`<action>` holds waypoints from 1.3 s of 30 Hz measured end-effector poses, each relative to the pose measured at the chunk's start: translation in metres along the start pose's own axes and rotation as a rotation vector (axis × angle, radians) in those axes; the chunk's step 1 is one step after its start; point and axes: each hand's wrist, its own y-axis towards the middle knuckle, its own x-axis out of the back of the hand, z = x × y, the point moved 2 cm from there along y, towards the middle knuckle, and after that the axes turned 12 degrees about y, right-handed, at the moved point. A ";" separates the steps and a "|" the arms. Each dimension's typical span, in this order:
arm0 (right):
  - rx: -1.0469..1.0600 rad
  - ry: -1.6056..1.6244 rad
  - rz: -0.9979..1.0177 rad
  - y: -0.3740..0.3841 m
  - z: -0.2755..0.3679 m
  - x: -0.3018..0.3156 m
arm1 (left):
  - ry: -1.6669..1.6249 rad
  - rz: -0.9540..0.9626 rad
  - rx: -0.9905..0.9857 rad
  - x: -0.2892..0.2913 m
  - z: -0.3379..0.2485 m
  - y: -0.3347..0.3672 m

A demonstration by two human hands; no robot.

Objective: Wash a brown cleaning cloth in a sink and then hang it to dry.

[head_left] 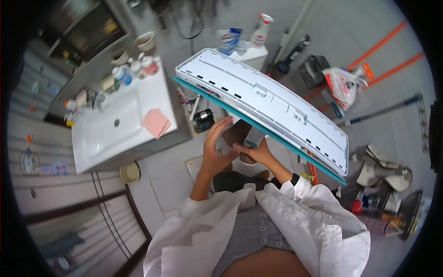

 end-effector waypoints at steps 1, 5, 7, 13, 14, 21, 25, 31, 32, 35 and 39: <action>0.019 0.041 -0.041 -0.009 0.001 0.019 | -0.114 0.144 -0.022 -0.016 -0.021 0.013; 0.084 -0.018 -0.247 -0.040 0.015 0.083 | -0.054 0.396 -0.219 -0.106 -0.076 0.037; 0.108 -0.003 -0.274 -0.053 0.013 0.120 | 0.030 0.408 -0.347 -0.158 -0.092 0.030; 0.431 0.012 -0.635 -0.102 0.041 0.225 | -0.180 0.461 -0.426 -0.295 -0.155 0.020; 0.440 -0.002 -0.656 -0.109 0.041 0.242 | -0.199 0.470 -0.441 -0.314 -0.166 0.020; 0.652 -0.069 -0.844 -0.132 0.025 0.341 | -0.347 0.597 -0.184 -0.418 -0.239 0.026; 0.501 -0.061 -0.818 -0.135 0.019 0.380 | -0.373 0.593 -0.238 -0.444 -0.271 0.044; 0.463 -0.129 -0.858 -0.129 -0.007 0.418 | -0.487 0.644 -0.184 -0.471 -0.306 0.069; 0.498 -0.153 -0.910 -0.124 0.003 0.416 | -0.507 0.655 -0.152 -0.469 -0.305 0.073; 0.503 -0.217 -0.990 -0.126 0.036 0.421 | -0.691 0.754 -0.097 -0.466 -0.311 0.075; 0.718 -0.137 -1.065 -0.126 0.114 0.421 | -0.561 0.778 -0.164 -0.488 -0.288 0.065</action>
